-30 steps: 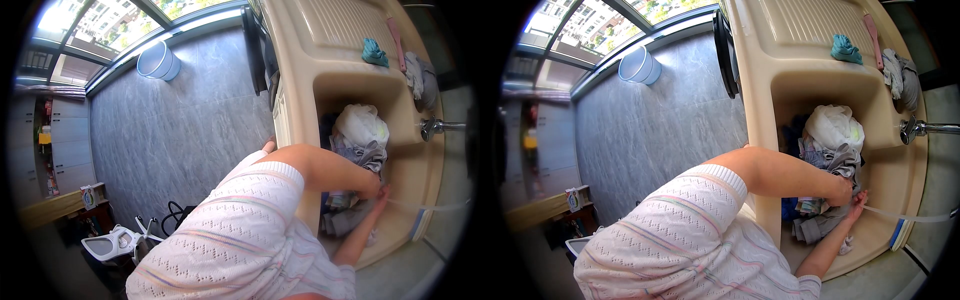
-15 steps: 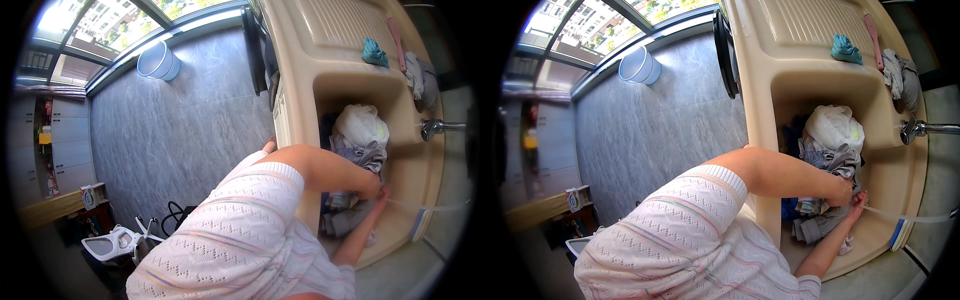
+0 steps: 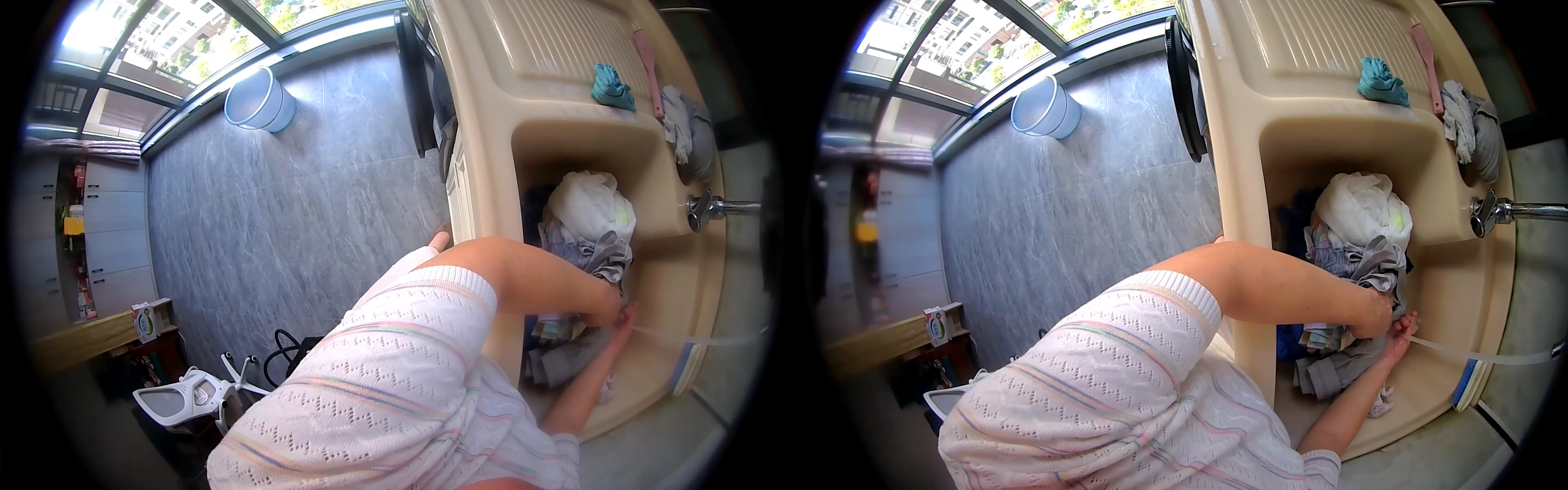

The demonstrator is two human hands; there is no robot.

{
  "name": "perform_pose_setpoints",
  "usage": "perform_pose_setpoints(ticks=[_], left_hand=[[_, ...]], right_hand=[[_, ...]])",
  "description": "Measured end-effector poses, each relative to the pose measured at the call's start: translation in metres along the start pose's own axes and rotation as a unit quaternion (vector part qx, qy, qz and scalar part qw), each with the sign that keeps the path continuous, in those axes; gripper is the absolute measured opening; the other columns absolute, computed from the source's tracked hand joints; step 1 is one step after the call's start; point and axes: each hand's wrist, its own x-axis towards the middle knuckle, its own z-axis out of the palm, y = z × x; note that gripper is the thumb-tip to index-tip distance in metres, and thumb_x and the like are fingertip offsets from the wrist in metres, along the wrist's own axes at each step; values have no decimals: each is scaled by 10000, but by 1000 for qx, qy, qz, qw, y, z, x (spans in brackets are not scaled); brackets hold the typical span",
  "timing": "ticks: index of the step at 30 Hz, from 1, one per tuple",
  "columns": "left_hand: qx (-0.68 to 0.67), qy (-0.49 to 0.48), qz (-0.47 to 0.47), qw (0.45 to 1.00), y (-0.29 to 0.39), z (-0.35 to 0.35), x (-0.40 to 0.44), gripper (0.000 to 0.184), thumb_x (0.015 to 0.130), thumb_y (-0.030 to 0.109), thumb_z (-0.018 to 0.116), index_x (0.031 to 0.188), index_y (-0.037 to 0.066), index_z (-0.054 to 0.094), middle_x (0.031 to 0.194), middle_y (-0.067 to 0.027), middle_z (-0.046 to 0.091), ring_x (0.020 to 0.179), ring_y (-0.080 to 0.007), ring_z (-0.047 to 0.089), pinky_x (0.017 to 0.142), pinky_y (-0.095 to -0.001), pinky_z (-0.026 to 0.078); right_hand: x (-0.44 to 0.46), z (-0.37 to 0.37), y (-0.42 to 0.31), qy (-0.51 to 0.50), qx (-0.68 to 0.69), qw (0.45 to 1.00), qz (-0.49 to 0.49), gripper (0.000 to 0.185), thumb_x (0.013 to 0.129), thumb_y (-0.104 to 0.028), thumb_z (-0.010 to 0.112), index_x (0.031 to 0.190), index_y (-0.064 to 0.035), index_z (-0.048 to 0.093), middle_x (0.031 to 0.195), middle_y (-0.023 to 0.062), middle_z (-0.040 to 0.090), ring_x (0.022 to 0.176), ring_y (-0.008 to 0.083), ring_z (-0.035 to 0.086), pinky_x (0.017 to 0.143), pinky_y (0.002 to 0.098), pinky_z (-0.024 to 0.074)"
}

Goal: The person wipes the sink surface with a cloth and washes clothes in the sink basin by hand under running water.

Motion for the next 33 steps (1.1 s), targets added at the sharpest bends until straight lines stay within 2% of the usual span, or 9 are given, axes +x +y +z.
perform_pose_setpoints(ticks=[6, 7, 8, 10, 18, 27, 31, 33], left_hand=[[-37, -2, 59, 998, 57, 0, 16, 173, 726, 218, 634, 778, 54, 649, 771, -133, 632, 651, -343, 571, 553, -475, 443], [105, -11, -196, 975, 80, 4, 23, 169, 721, 215, 635, 777, 57, 652, 771, -129, 634, 653, -338, 573, 552, -470, 445], [224, -63, -410, 882, 106, 8, 30, 165, 715, 212, 635, 776, 60, 654, 770, -124, 635, 655, -333, 576, 550, -465, 446], [262, -95, -499, 821, 130, 10, 38, 158, 705, 206, 636, 775, 66, 660, 770, -116, 638, 659, -322, 581, 546, -455, 449], [285, -111, -544, 781, 151, 7, 47, 147, 663, 182, 639, 769, 90, 681, 767, -84, 651, 675, -280, 601, 531, -416, 462], [309, -133, -559, 757, 153, 4, 49, 165, 616, 156, 642, 763, 117, 705, 763, -47, 665, 693, -232, 623, 514, -373, 477], [323, -144, -562, 747, 158, 3, 53, 181, 595, 144, 643, 760, 129, 715, 762, -31, 671, 701, -211, 632, 507, -353, 483], [320, -178, -554, 748, 164, -4, 59, 194, 608, 146, 642, 786, 119, 713, 802, -47, 674, 753, -217, 635, 554, -344, 495]], right_hand=[[3, -7, 1, -14, -43, 999, -17, 302, 896, -93, 490, 1192, -51, 448, 880, -37, 418, 742, 61, 421, 597, 181, 339], [5, -11, 1, -34, -38, 999, -15, 303, 896, -101, 495, 1190, -50, 448, 876, -39, 418, 742, 58, 421, 596, 179, 339], [8, -17, 0, -55, -34, 998, -13, 304, 896, -109, 499, 1189, -49, 448, 872, -40, 417, 743, 54, 421, 596, 176, 338], [8, -17, 0, -65, -40, 997, -13, 302, 897, -123, 504, 1184, -50, 450, 862, -43, 415, 740, 49, 418, 595, 171, 336], [1, 0, 2, 13, -79, 996, -38, 285, 906, -155, 502, 1170, -56, 465, 853, -47, 416, 719, 47, 407, 598, 168, 339], [8, -18, -1, -50, -36, 998, -10, 288, 912, -143, 488, 1181, -48, 456, 856, -39, 415, 720, 50, 403, 608, 177, 342], [6, -17, 2, -11, -63, 998, -30, 281, 914, -147, 484, 1177, -50, 461, 848, -40, 425, 736, 55, 411, 609, 179, 338], [8, -9, -1, -13, -95, 995, -25, 280, 909, -163, 499, 1166, -55, 475, 841, -40, 441, 747, 55, 419, 610, 175, 335]])
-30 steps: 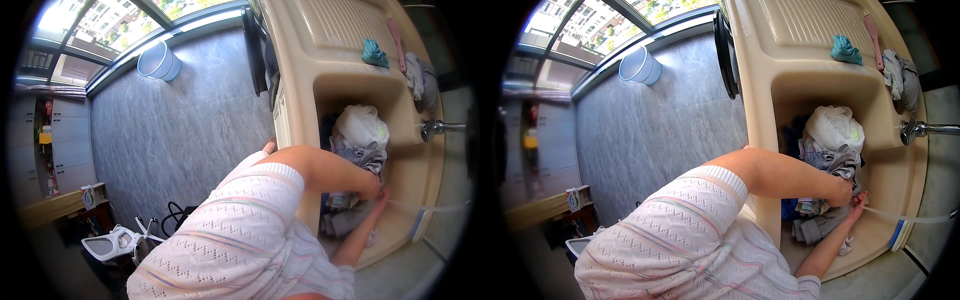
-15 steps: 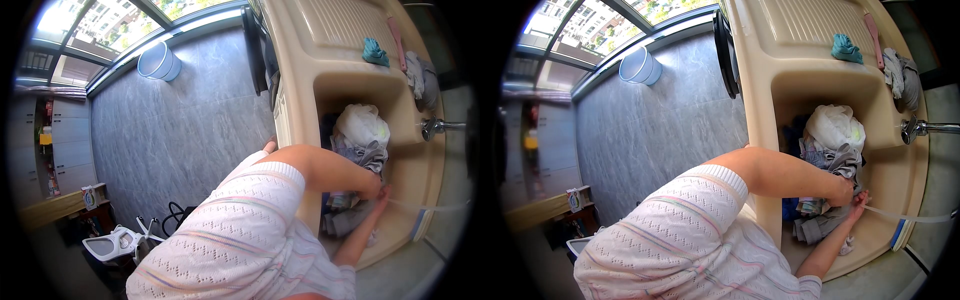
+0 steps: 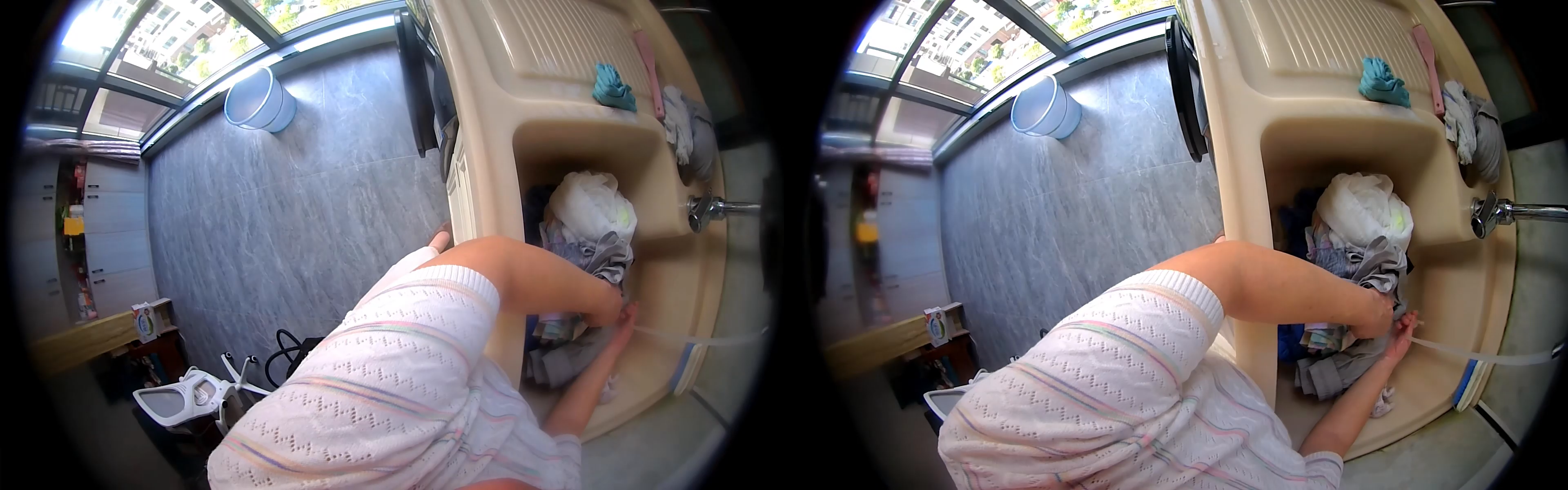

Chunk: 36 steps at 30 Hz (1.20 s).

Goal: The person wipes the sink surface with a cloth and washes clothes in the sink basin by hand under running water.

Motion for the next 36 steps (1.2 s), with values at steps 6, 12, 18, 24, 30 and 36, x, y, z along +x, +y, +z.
perform_pose_setpoints(ticks=[6, 12, 18, 24, 30, 36], left_hand=[[-65, -46, 109, 991, -24, 24, 35, 218, 851, 223, 542, 804, 22, 611, 774, -152, 619, 642, -347, 585, 541, -447, 461], [-60, -8, 58, 996, -8, 9, 9, 184, 812, 204, 572, 777, 31, 624, 763, -144, 626, 631, -328, 589, 525, -436, 466], [-87, -2, 7, 996, -7, 13, 13, 148, 747, 194, 615, 777, 55, 654, 797, -120, 644, 669, -290, 607, 543, -425, 478], [-98, 51, -101, 989, 3, 27, 27, 157, 657, 171, 652, 784, 88, 691, 803, -93, 664, 704, -242, 626, 543, -403, 487], [20, -1, -10, 1000, 29, -62, -65, 249, 645, 177, 637, 855, 54, 690, 880, -124, 661, 847, -249, 622, 699, -364, 479], [22, 2, -12, 1000, 34, -74, -81, 247, 671, 201, 612, 843, 41, 688, 878, -132, 660, 840, -270, 623, 733, -371, 463]], right_hand=[[1, 52, -10, 127, -145, 980, 40, 154, 864, -244, 567, 932, -108, 544, 679, -63, 468, 596, 28, 426, 510, 188, 337], [-8, 115, -18, 203, -295, 934, -15, 149, 862, -268, 559, 831, -126, 529, 613, -63, 430, 501, 30, 371, 400, 181, 290], [1, 80, -2, 218, -389, 891, -89, 176, 865, -274, 554, 785, -123, 513, 607, -64, 414, 489, 20, 355, 400, 164, 286], [-7, 85, 0, 203, -403, 886, -104, 192, 876, -276, 542, 774, -116, 511, 597, -67, 398, 490, 19, 343, 413, 166, 283], [-36, 132, 5, 234, -425, 859, -162, 206, 886, -253, 527, 871, -50, 559, 613, -52, 435, 520, 29, 376, 459, 175, 297], [-39, 119, 16, 195, -532, 784, -255, 267, 889, -217, 500, 982, 24, 567, 819, 58, 603, 696, 152, 546, 628, 282, 445]])
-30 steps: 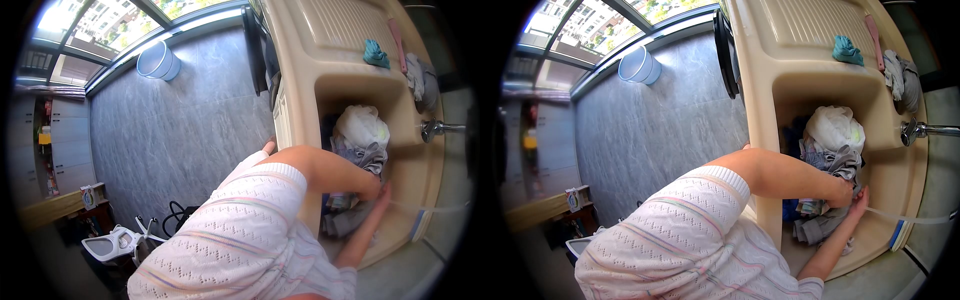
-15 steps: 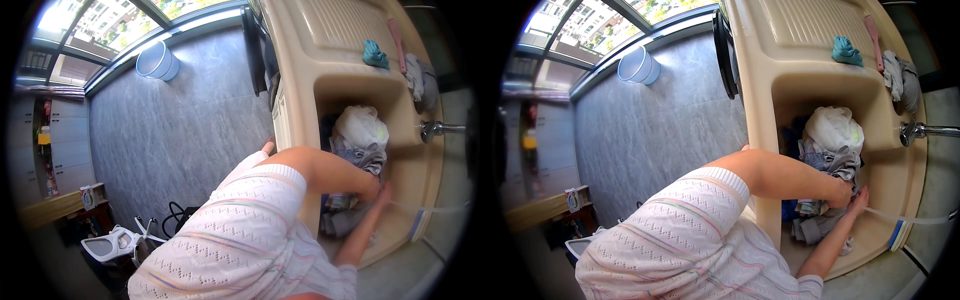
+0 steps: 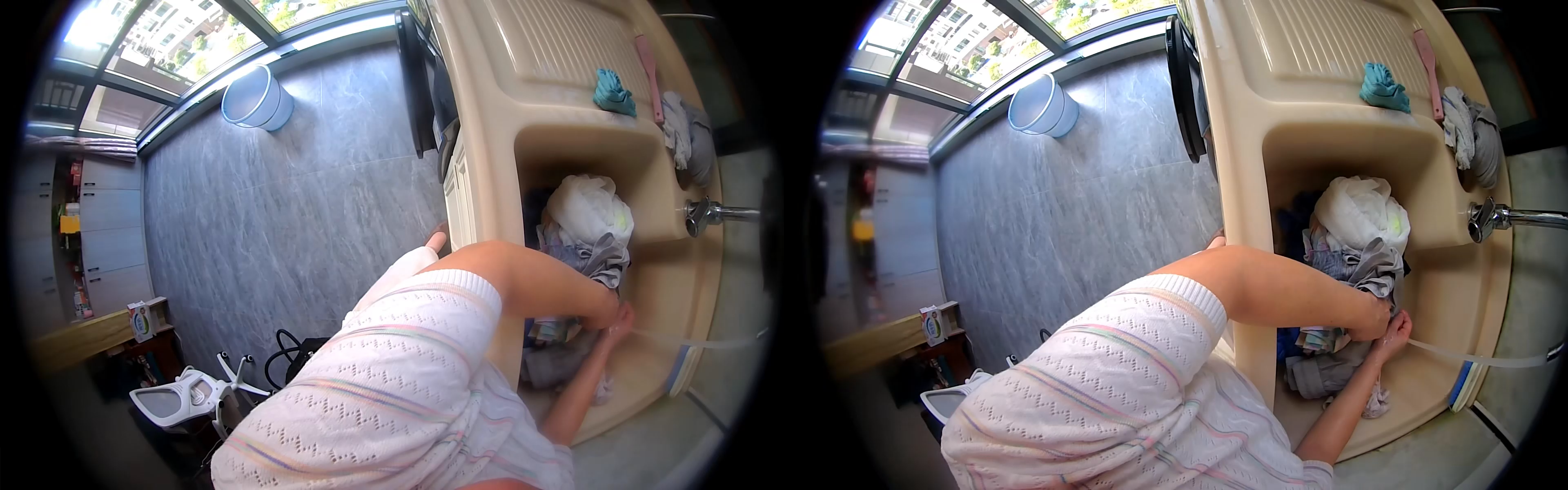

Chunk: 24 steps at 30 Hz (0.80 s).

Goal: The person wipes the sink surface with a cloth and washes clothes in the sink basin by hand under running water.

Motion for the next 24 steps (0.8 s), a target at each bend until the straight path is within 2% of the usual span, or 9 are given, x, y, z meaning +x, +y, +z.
perform_pose_setpoints(ticks=[3, 8, 9, 10, 14, 15, 17, 20, 24], left_hand=[[-4, 2, -3, 1000, -1, 7, 7, 248, 665, 200, 609, 844, 48, 690, 883, -130, 660, 838, -267, 623, 729, -372, 462], [11, 43, 6, 999, -4, 24, 19, 197, 727, 192, 607, 805, 23, 671, 826, -138, 650, 771, -276, 621, 672, -388, 472], [-115, 102, 364, 919, -19, 34, 42, 192, 758, 191, 595, 788, 10, 653, 797, -142, 638, 734, -284, 612, 639, -395, 473], [-223, 146, 666, 696, -42, 44, 78, 200, 789, 189, 583, 770, -3, 635, 767, -146, 626, 697, -293, 604, 606, -401, 474], [-223, 138, 588, 765, -47, 48, 90, 186, 773, 189, 591, 760, 8, 633, 761, -138, 622, 689, -289, 592, 597, -403, 463], [-222, 135, 560, 786, -47, 48, 88, 181, 768, 189, 594, 757, 12, 632, 759, -136, 621, 686, -288, 588, 594, -404, 459], [-220, 131, 501, 827, -47, 48, 87, 172, 757, 188, 599, 750, 20, 631, 754, -131, 618, 681, -285, 580, 588, -405, 452], [-214, 126, 408, 878, -52, 53, 97, 158, 741, 188, 607, 740, 31, 628, 748, -123, 614, 674, -281, 568, 578, -407, 441], [-207, 114, 269, 934, -61, 61, 105, 141, 720, 188, 618, 727, 47, 625, 739, -112, 608, 663, -276, 552, 566, -409, 427]], right_hand=[[4, -3, -1, -34, -111, 993, 12, 260, 889, -212, 488, 992, 11, 572, 897, 98, 621, 795, 196, 570, 734, 318, 452], [14, -25, -45, -141, -123, 982, -35, 193, 870, -132, 522, 1000, -1, 580, 857, 56, 601, 726, 132, 540, 673, 257, 447], [20, -36, -74, -166, -135, 975, -54, 184, 868, -114, 526, 1002, 0, 580, 854, 48, 596, 715, 120, 532, 663, 244, 445], [26, -47, -95, -139, -97, 984, -58, 177, 868, -100, 532, 1005, 2, 580, 852, 40, 590, 706, 107, 521, 655, 229, 438], [71, -110, -188, -2, -102, 989, -110, 222, 889, -143, 534, 1049, 4, 577, 887, 40, 594, 767, 114, 529, 701, 235, 444], [87, -129, -199, 32, -59, 981, -183, 254, 895, -167, 528, 1076, 5, 571, 931, 61, 614, 820, 133, 555, 761, 249, 448], [134, -172, -221, 152, -181, 930, -281, 281, 894, -186, 529, 1085, 17, 566, 985, 81, 622, 859, 158, 573, 816, 246, 436], [211, -226, -206, 203, -245, 829, -460, 257, 884, -200, 541, 1044, -3, 582, 989, 100, 621, 840, 179, 583, 784, 261, 440], [200, -219, -232, 219, -199, 861, -414, 212, 865, -154, 552, 1005, 5, 569, 938, 146, 615, 853, 243, 597, 752, 333, 481]])
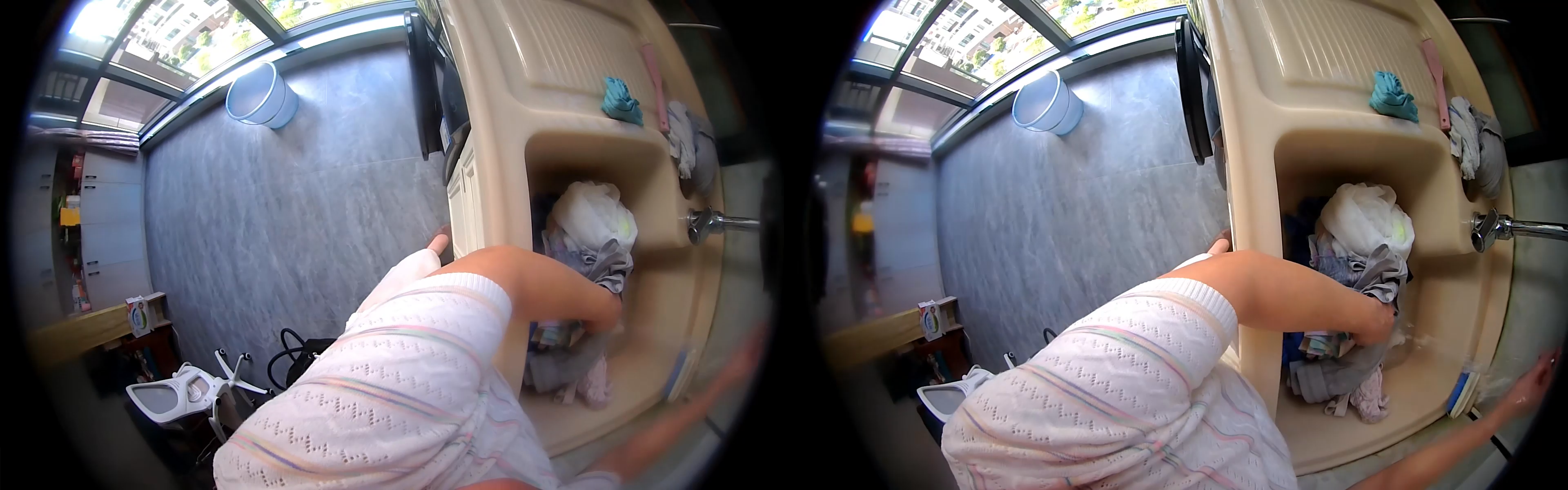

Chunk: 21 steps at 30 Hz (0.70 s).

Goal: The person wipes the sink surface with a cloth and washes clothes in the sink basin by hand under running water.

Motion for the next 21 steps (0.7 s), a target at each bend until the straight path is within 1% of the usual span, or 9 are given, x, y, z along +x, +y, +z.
perform_pose_setpoints(ticks=[4, 7, 9, 10, 12, 13, 16, 18, 21], left_hand=[[23, 1, -131, 991, -29, 25, 9, 126, 699, 187, 629, 713, 62, 622, 730, -102, 603, 653, -271, 536, 554, -411, 413], [51, -8, -212, 976, 7, 7, -9, 116, 683, 187, 637, 703, 74, 620, 724, -94, 599, 645, -268, 524, 544, -413, 402], [82, -28, -217, 972, 45, -15, -9, 110, 672, 187, 642, 696, 82, 619, 719, -89, 596, 640, -265, 517, 538, -414, 395], [100, -38, -212, 971, 66, -21, -22, 108, 667, 187, 645, 693, 86, 618, 717, -86, 595, 638, -264, 513, 535, -415, 391], [144, -81, -244, 956, 110, -30, -52, 124, 655, 192, 649, 713, 85, 628, 755, -87, 600, 692, -267, 511, 576, -425, 393], [150, -88, -260, 950, 119, -31, -55, 147, 648, 197, 649, 736, 80, 639, 794, -89, 608, 749, -271, 514, 620, -435, 398], [200, -138, -285, 927, 129, -40, -43, 233, 627, 213, 652, 806, 66, 671, 914, -98, 629, 919, -284, 522, 753, -464, 413], [196, -172, -282, 923, 128, -44, -40, 275, 619, 216, 650, 843, 59, 684, 961, -99, 636, 1010, -282, 511, 827, -492, 400], [178, -180, -290, 923, 122, -40, -38, 283, 609, 214, 661, 845, 58, 683, 962, -99, 636, 998, -284, 518, 842, -502, 385]], right_hand=[[14, -24, -41, -18, -67, 997, 22, 212, 839, -201, 581, 893, 4, 571, 816, 156, 606, 762, 282, 576, 687, 369, 469], [16, -25, 6, -25, -266, 959, -93, 177, 831, -207, 547, 899, -59, 617, 880, 121, 599, 821, 296, 551, 756, 424, 395], [18, -18, -26, 6, -145, 988, -46, 142, 795, -150, 627, 832, -20, 581, 768, 129, 584, 724, 270, 572, 679, 376, 466], [12, -24, -16, -71, -148, 984, 76, 251, 877, -237, 557, 1028, -40, 589, 982, 88, 629, 804, 171, 584, 717, 258, 435], [10, -19, -22, -28, -152, 988, 2, 243, 867, -240, 573, 1047, -77, 558, 730, 20, 576, 593, 95, 495, 556, 242, 384], [9, -17, -34, -28, -95, 988, 117, 244, 868, -232, 572, 1057, -81, 548, 648, -7, 529, 535, 67, 444, 515, 232, 359], [6, -12, -40, -23, 5, 986, 163, 236, 879, -201, 552, 1069, -62, 535, 573, -36, 417, 497, 33, 351, 483, 213, 312], [-4, -13, -61, -2, 94, 971, 220, 229, 887, -181, 533, 1063, -35, 521, 570, -31, 408, 500, 40, 351, 481, 203, 306], [-46, 5, -84, 77, 236, 929, 275, 211, 896, -143, 504, 1052, -1, 492, 582, -19, 415, 498, 47, 356, 461, 190, 303]])
